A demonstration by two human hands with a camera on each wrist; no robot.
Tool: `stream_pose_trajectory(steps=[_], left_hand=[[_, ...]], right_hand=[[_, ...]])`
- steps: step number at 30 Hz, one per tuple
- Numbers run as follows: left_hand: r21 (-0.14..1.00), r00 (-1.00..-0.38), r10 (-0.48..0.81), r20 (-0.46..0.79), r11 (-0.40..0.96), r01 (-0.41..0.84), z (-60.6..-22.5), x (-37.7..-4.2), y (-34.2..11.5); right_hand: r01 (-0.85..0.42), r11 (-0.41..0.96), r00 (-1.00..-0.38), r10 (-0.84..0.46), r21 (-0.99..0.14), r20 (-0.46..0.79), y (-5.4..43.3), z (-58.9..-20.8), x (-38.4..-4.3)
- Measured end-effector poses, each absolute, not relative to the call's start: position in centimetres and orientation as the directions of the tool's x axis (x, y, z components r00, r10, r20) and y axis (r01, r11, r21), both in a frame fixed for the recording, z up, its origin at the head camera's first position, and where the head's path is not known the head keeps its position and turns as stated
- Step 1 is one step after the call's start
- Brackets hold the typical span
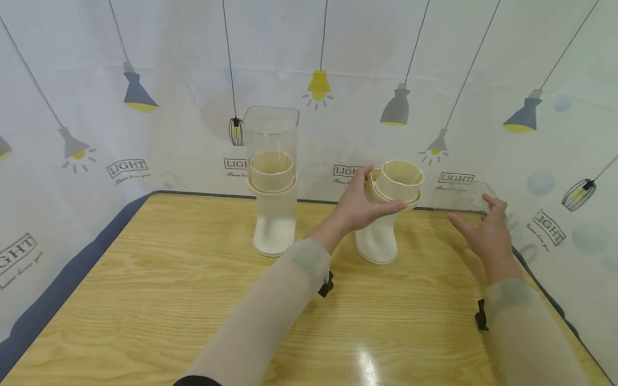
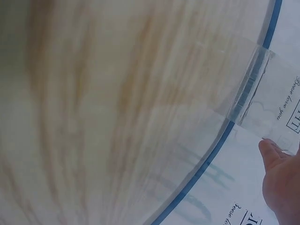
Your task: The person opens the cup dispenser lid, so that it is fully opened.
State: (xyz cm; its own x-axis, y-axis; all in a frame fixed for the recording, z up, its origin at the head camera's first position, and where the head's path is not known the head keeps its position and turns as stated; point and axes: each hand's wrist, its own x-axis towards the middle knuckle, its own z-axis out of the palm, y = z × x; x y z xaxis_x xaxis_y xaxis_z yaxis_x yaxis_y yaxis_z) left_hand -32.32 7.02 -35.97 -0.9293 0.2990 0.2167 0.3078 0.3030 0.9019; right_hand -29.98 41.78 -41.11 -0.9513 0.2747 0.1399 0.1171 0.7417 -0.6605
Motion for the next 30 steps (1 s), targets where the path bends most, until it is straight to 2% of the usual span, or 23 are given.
stream_pose_trajectory(steps=[11,19,24,30], left_hand=[[0.901,-0.926,0.306,0.219,0.300,0.312,-36.5,-32.4,6.9],[0.907,-0.923,0.312,0.225,0.279,0.315,-36.4,-32.4,6.7],[0.906,-0.922,0.310,0.234,0.275,0.322,-36.0,-31.4,5.5],[0.907,-0.886,0.387,0.257,0.220,0.359,-35.3,-28.9,2.9]], right_hand=[[0.083,0.779,-0.956,0.239,-0.622,0.172,42.0,-41.1,-29.8],[0.077,0.711,-0.927,0.309,-0.699,0.212,41.0,-38.8,-28.6],[-0.038,0.641,-0.889,0.329,-0.767,0.318,38.9,-35.6,-26.8],[-0.200,0.663,-0.854,0.242,-0.721,0.460,35.5,-33.3,-23.6]])
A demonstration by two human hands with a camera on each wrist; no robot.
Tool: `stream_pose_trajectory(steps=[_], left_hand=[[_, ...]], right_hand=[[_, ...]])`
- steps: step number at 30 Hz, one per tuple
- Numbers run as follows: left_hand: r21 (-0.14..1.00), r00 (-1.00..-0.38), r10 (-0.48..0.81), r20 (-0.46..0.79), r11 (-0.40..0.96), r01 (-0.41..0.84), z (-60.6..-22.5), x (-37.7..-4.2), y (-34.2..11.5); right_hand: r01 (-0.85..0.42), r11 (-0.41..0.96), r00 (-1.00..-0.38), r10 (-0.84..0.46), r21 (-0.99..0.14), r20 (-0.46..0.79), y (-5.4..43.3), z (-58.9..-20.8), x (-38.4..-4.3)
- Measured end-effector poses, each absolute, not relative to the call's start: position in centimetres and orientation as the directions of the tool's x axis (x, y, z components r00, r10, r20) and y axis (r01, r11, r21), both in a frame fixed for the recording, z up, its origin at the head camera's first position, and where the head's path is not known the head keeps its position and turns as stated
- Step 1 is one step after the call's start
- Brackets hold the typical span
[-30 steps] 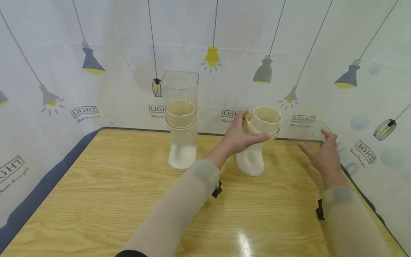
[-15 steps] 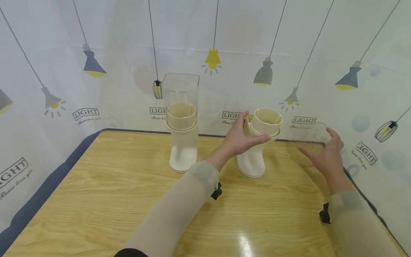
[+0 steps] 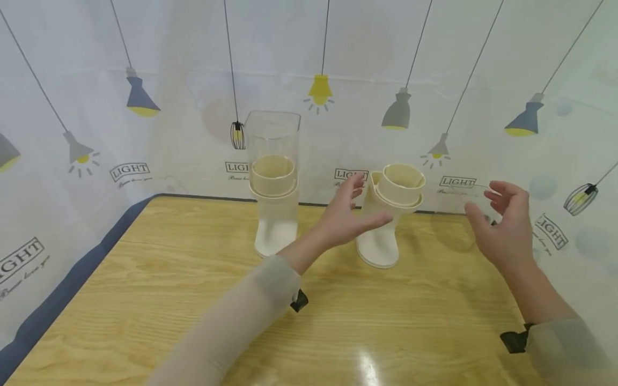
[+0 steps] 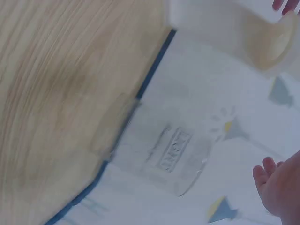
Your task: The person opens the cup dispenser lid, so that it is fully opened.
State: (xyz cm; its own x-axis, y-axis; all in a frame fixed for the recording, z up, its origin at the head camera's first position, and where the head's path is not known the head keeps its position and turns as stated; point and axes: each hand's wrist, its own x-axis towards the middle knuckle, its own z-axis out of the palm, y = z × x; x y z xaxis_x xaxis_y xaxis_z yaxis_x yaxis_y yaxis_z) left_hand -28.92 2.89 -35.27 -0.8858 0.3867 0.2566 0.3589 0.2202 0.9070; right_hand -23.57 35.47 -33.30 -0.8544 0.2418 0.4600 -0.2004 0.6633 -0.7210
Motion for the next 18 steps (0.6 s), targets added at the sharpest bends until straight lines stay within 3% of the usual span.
stream_pose_trajectory(steps=[9,18], left_hand=[[0.889,-0.812,0.488,0.320,0.140,0.435,-34.6,-24.7,-1.6],[0.836,-0.784,0.492,0.379,0.181,0.518,-34.3,-21.5,-5.9]], right_hand=[[-0.602,0.559,-0.709,-0.045,-0.570,0.704,30.3,-32.4,-20.0],[-0.713,0.536,-0.644,-0.248,-0.451,0.724,26.0,-32.0,-18.4]])
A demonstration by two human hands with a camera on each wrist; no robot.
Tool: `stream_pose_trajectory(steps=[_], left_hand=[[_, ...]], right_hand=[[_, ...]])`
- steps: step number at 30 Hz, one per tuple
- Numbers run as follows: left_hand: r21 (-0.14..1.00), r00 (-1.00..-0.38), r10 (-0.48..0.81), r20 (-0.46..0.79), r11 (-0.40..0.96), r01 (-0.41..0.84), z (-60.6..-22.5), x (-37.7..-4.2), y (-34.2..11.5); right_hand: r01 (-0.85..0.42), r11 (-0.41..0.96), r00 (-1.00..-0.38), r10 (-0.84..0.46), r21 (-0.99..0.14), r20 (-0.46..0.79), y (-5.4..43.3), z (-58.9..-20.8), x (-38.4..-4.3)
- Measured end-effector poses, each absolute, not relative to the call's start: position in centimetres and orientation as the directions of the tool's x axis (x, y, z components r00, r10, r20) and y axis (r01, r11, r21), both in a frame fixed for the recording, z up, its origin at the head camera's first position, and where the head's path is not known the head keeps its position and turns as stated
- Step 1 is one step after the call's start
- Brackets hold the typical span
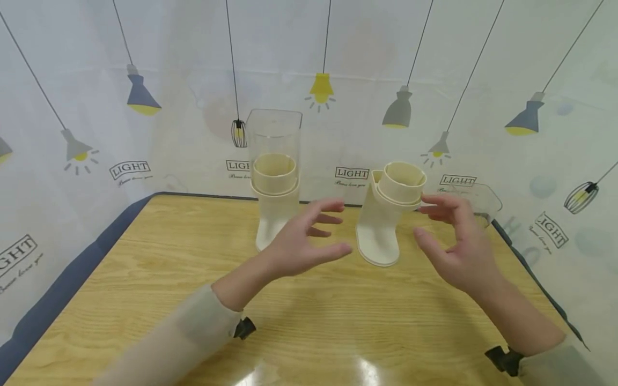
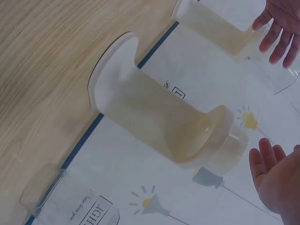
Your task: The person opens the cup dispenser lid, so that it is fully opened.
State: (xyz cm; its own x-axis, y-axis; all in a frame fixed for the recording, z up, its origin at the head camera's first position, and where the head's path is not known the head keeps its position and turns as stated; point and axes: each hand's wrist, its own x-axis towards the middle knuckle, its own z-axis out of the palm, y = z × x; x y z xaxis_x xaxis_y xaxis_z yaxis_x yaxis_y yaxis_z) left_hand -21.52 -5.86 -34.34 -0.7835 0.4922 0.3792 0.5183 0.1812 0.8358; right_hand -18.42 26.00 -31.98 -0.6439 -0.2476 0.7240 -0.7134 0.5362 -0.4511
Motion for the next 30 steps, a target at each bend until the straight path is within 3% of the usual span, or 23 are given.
stream_pose_trajectory(steps=[13,21,30], left_hand=[[0.769,-0.744,0.454,0.489,0.177,0.614,-34.4,-19.3,-11.3],[0.767,-0.774,0.433,0.462,0.243,0.593,-35.0,-18.6,-14.4],[0.759,-0.823,0.320,0.469,0.332,0.561,-34.7,-19.7,-18.9]], right_hand=[[-0.727,0.508,-0.663,-0.346,-0.462,0.664,21.2,-31.0,-17.8],[-0.789,0.462,-0.595,-0.406,-0.406,0.694,18.2,-30.4,-18.7],[-0.783,0.477,-0.601,-0.417,-0.399,0.681,14.8,-27.9,-20.8]])
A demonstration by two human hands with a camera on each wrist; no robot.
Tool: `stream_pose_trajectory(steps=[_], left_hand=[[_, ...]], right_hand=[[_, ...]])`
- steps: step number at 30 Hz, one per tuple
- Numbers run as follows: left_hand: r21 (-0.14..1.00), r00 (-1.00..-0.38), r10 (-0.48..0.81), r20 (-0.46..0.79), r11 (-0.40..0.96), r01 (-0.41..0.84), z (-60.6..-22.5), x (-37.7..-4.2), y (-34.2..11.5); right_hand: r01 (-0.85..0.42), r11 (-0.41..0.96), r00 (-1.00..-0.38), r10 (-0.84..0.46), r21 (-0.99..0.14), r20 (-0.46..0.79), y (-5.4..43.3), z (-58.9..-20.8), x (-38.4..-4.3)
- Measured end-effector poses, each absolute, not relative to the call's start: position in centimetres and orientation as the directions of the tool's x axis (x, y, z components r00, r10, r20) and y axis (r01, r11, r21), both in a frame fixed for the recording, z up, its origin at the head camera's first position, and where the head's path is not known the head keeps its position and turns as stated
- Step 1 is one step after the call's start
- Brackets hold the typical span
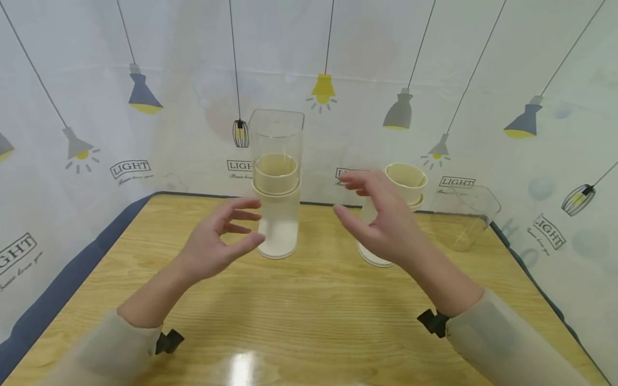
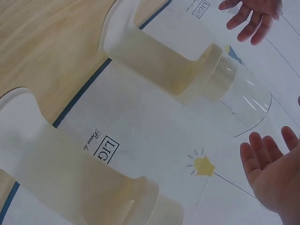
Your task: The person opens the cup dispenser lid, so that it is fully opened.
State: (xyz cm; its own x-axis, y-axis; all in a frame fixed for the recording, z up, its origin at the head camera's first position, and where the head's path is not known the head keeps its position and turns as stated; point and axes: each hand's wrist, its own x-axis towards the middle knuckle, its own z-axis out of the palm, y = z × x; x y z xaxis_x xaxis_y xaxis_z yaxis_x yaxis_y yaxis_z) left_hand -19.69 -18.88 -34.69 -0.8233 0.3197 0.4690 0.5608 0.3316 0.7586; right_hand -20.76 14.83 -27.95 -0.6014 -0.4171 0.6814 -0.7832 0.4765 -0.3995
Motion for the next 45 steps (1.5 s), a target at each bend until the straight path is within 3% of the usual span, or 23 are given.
stream_pose_trajectory(steps=[8,15,22,31,45], left_hand=[[0.786,-0.866,0.246,0.436,0.365,0.499,-33.7,-23.7,-20.9],[0.836,-0.907,0.262,0.329,0.365,0.409,-33.0,-28.0,-20.7],[0.856,-0.918,0.309,0.249,0.374,0.358,-32.9,-31.0,-19.5],[0.867,-0.920,0.299,0.254,0.351,0.353,-33.6,-32.6,-18.1],[0.878,-0.930,0.181,0.321,0.312,0.364,-35.5,-31.7,-16.4]], right_hand=[[-0.727,0.496,-0.677,-0.405,-0.474,0.615,11.6,-26.4,-23.4],[-0.727,0.565,-0.665,-0.436,-0.391,0.607,9.2,-24.5,-26.4],[-0.702,0.610,-0.699,-0.486,-0.369,0.525,6.9,-23.5,-28.3],[-0.686,0.616,-0.710,-0.454,-0.387,0.538,5.6,-23.8,-29.0],[-0.645,0.577,-0.761,-0.425,-0.502,0.490,5.7,-24.8,-29.3]])
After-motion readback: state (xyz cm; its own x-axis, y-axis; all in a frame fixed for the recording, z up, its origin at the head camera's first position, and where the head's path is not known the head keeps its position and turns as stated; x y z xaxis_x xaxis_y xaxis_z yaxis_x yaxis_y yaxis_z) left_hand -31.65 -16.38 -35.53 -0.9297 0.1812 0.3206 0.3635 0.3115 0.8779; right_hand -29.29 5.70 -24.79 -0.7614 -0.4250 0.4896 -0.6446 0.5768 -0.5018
